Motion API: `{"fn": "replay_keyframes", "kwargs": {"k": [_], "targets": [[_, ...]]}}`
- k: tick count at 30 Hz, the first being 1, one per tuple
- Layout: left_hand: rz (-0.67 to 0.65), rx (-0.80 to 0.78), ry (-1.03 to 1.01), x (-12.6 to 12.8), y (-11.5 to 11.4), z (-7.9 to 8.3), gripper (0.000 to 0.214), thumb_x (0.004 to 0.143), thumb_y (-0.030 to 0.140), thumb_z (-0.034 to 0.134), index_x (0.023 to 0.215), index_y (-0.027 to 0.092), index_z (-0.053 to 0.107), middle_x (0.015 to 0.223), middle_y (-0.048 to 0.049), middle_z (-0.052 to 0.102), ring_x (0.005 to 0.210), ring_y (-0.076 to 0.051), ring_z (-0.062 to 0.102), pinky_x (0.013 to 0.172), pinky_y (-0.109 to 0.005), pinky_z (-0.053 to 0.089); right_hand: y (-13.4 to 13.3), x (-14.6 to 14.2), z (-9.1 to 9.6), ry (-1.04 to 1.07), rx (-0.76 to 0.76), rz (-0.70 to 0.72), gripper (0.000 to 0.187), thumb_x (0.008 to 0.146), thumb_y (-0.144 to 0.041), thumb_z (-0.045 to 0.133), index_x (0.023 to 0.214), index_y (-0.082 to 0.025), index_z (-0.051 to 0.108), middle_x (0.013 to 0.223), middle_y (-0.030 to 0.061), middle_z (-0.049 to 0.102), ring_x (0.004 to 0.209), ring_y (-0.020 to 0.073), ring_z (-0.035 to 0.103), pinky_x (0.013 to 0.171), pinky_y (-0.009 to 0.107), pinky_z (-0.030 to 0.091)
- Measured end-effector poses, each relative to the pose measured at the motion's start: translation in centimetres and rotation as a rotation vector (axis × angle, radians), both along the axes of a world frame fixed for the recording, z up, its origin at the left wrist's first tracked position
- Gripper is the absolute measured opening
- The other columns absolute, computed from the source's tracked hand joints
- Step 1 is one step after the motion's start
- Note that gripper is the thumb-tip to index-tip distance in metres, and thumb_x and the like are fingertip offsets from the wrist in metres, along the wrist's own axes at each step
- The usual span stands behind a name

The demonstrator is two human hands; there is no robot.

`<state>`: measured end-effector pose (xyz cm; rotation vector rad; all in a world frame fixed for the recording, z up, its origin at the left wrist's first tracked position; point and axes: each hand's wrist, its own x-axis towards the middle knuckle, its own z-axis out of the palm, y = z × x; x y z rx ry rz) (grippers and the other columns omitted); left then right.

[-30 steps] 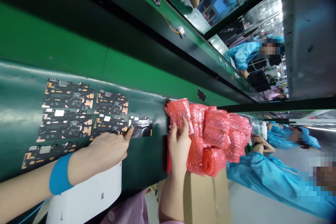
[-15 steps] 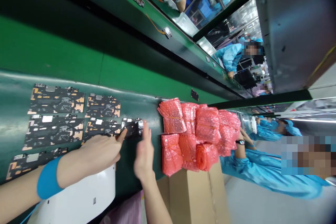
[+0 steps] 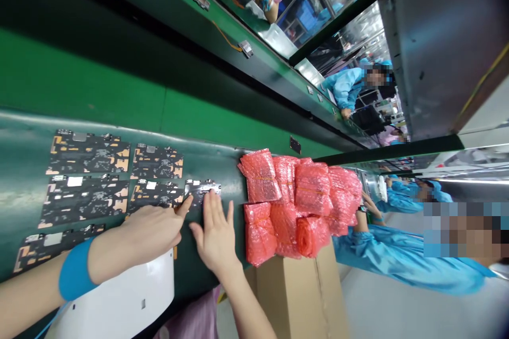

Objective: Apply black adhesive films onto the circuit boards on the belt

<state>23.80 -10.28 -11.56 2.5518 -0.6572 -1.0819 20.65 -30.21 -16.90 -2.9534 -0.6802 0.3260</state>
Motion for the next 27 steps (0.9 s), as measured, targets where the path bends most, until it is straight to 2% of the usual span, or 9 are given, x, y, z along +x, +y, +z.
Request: {"fn": "replay_keyframes", "kwargs": {"k": [3,8,10,14,17,23,27], "targets": [[-0.006,-0.002,0.012,0.0,-0.1,-0.1,0.067,0.097,0.009,0.039,0.161,0.000,0.021,0.104,-0.0244,0.075,0.097,-0.038,0.075,0.085,-0.050,0.060,-0.7,0.4,0.0,-0.057,-0.051,-0.077,0.064,0.109,-0.041,0.038,0.162,-0.007,0.028,0.166,0.0189,0.029,0.156,0.0318,0.033,0.126,0.064,0.020],[-0.009,0.015,0.010,0.1,-0.2,0.2,0.067,0.096,0.007,0.036,0.161,-0.001,0.020,0.120,-0.0258,0.071,0.106,-0.038,0.073,0.092,-0.052,0.058,-0.6,0.1,0.1,-0.051,-0.034,0.075,0.065,0.109,-0.043,0.040,0.162,-0.008,0.030,0.168,0.0152,0.027,0.158,0.0288,0.028,0.127,0.060,0.020],[-0.005,0.003,0.010,0.0,-0.1,0.2,0.067,0.096,0.007,0.037,0.161,0.000,0.021,0.118,-0.0260,0.072,0.104,-0.039,0.073,0.091,-0.052,0.059,-0.3,0.0,-0.1,-0.045,-0.037,0.080,0.064,0.109,-0.043,0.038,0.161,-0.008,0.030,0.168,0.0148,0.027,0.157,0.0284,0.029,0.127,0.059,0.021],[-0.004,-0.039,-0.019,-0.1,0.2,-0.4,0.068,0.095,0.010,0.037,0.161,-0.001,0.023,0.118,-0.0277,0.071,0.102,-0.041,0.073,0.089,-0.054,0.058,-0.5,0.9,-0.3,-0.046,-0.046,0.015,0.063,0.110,-0.043,0.035,0.161,-0.006,0.031,0.167,0.0160,0.027,0.156,0.0299,0.031,0.126,0.061,0.022],[-0.015,-0.045,-0.022,-0.1,0.2,-0.6,0.070,0.093,0.009,0.036,0.160,-0.002,0.022,0.118,-0.0267,0.071,0.104,-0.041,0.072,0.091,-0.055,0.057,-0.8,2.3,0.0,-0.037,-0.031,-0.028,0.059,0.111,-0.041,0.034,0.161,-0.010,0.032,0.167,0.0150,0.030,0.156,0.0292,0.031,0.126,0.063,0.020],[-0.004,-0.055,-0.031,0.0,0.0,-0.2,0.070,0.092,0.008,0.036,0.161,0.001,0.025,0.108,-0.0218,0.075,0.102,-0.040,0.073,0.089,-0.055,0.057,-1.5,4.3,0.3,-0.113,-0.067,-0.087,0.059,0.107,-0.043,0.046,0.158,-0.014,0.042,0.169,0.0167,0.024,0.158,0.0366,0.025,0.123,0.069,0.021],[-0.005,-0.069,-0.028,-0.2,0.1,-0.2,0.072,0.091,0.009,0.035,0.161,-0.002,0.022,0.108,-0.0222,0.075,0.102,-0.040,0.073,0.089,-0.055,0.057,-1.5,4.5,-0.5,-0.159,0.042,-0.215,0.055,0.106,-0.038,0.046,0.154,-0.011,0.049,0.169,0.0200,0.023,0.159,0.0389,0.018,0.123,0.068,0.021]]}}
